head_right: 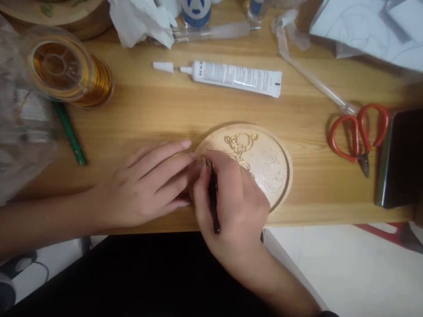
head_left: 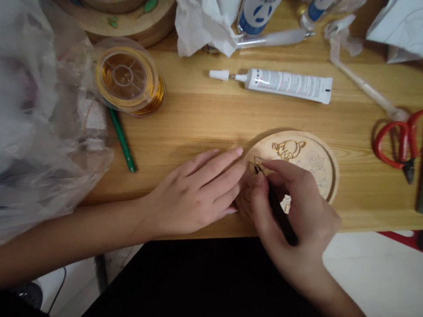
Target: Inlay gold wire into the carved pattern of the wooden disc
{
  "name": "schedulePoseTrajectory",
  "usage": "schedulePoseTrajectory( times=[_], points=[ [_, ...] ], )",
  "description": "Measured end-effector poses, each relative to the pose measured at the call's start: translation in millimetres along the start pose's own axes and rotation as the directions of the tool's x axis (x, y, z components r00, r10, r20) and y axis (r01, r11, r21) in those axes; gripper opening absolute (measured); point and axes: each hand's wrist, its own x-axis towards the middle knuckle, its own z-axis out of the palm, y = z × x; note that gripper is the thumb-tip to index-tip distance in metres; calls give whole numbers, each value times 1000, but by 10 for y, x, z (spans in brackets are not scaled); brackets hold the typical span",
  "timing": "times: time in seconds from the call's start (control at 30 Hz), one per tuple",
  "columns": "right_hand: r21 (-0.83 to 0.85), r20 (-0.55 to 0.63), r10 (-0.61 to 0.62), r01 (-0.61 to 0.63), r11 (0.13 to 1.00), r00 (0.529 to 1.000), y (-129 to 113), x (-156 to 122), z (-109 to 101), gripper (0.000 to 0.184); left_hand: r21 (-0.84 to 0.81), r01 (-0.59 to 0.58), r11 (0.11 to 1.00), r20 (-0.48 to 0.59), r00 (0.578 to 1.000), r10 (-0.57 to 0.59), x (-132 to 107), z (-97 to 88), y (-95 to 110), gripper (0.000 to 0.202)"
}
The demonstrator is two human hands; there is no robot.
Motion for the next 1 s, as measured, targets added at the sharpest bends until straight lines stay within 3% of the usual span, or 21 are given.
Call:
schedulePoseTrajectory(
  times=[0.63,0.87,1.0],
  points=[
    [-34,11,6,-6,999,1000,12,1,-9,26,22,-42,999,39,998,41,23,-35,-18,37],
    [58,37,49,-51,997,998,12,29,-42,29,30,-59,998,57,997,57,23,-44,-11,38],
    [47,56,-1,-1,999,998,31,55,-76,29,34,-58,998,53,997,56,25,-49,-7,37]
  ],
)
